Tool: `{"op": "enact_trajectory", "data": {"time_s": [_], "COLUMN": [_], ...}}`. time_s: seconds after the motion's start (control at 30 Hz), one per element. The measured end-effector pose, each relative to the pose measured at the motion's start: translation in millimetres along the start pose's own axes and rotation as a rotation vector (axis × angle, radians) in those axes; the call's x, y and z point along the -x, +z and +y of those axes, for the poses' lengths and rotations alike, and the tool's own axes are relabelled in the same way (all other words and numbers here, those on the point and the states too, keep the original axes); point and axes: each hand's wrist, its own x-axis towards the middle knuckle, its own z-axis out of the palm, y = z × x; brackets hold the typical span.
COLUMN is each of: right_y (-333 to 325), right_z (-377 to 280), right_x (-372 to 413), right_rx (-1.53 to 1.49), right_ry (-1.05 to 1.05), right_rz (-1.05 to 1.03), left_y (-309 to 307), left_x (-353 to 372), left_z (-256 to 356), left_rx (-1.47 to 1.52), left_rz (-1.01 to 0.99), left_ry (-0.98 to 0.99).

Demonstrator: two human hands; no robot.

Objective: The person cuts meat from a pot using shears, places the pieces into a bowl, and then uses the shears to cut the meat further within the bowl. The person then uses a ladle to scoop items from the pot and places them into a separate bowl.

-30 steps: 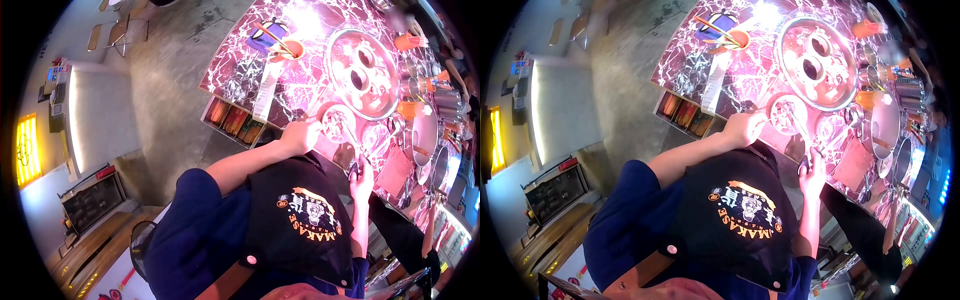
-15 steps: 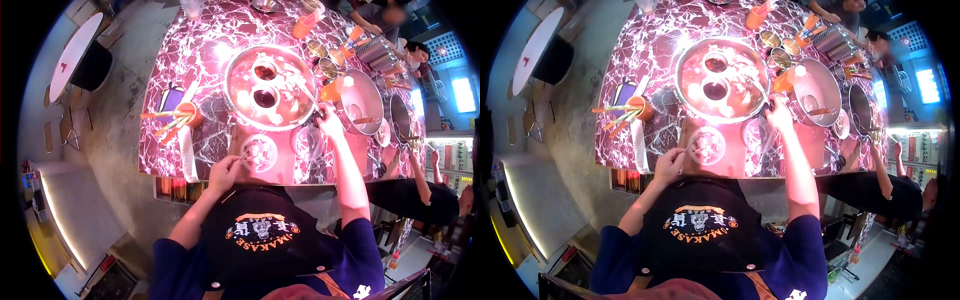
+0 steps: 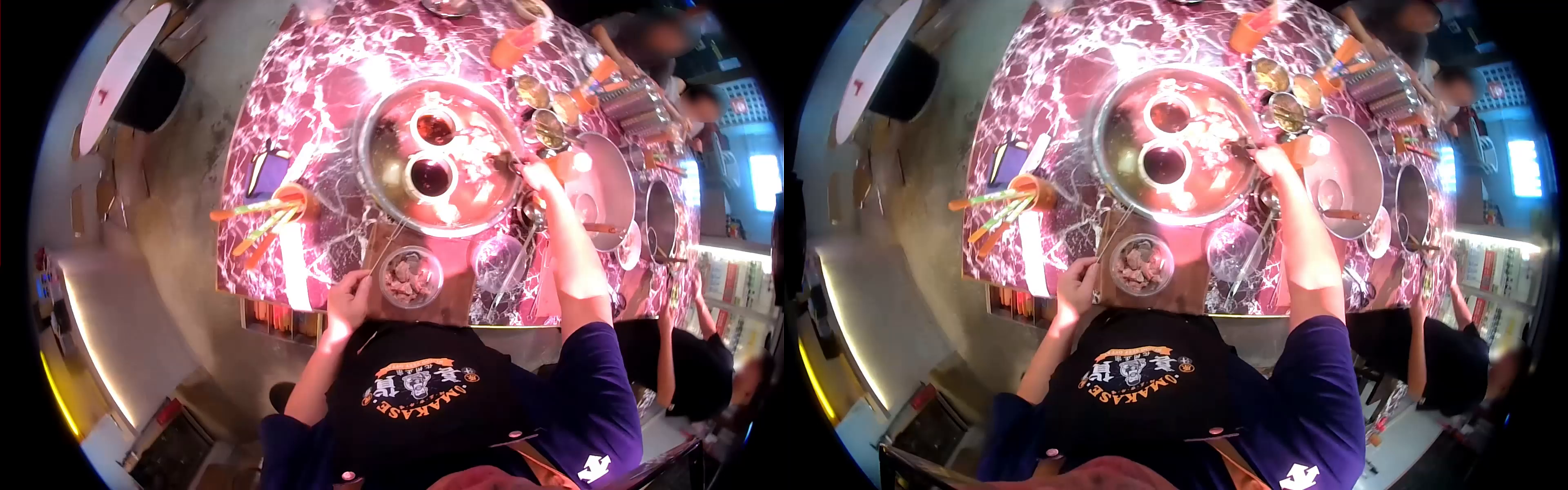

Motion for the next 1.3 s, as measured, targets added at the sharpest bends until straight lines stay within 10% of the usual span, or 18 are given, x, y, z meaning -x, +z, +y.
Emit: {"op": "enact_trajectory", "data": {"time_s": [0.13,0.23,0.57,0.9,1.13,1.3], "right_y": [-6,-1,9,52,38,39], "right_z": [62,76,34,49,42,-10], "right_x": [-64,-82,-37,-64,-8,52], "right_rx": [0.483,-0.036,0.316,-0.071,0.412,0.644], "right_ry": [-0.02,-0.12,-0.245,-0.058,-0.342,-0.137], "right_rz": [-0.191,-0.117,0.002,0.029,0.211,0.28], "left_y": [-2,-10,-23,-23,-23,-3], "left_x": [-2,4,23,21,19,-21], "left_z": [-4,11,-13,-10,-11,14], "left_rx": [-0.048,-0.01,0.022,-0.04,-0.066,-0.015], "left_rz": [-0.011,0.004,0.047,0.003,0.004,0.028], "left_ry": [-0.002,0.023,0.0,-0.011,-0.002,-0.137]}}
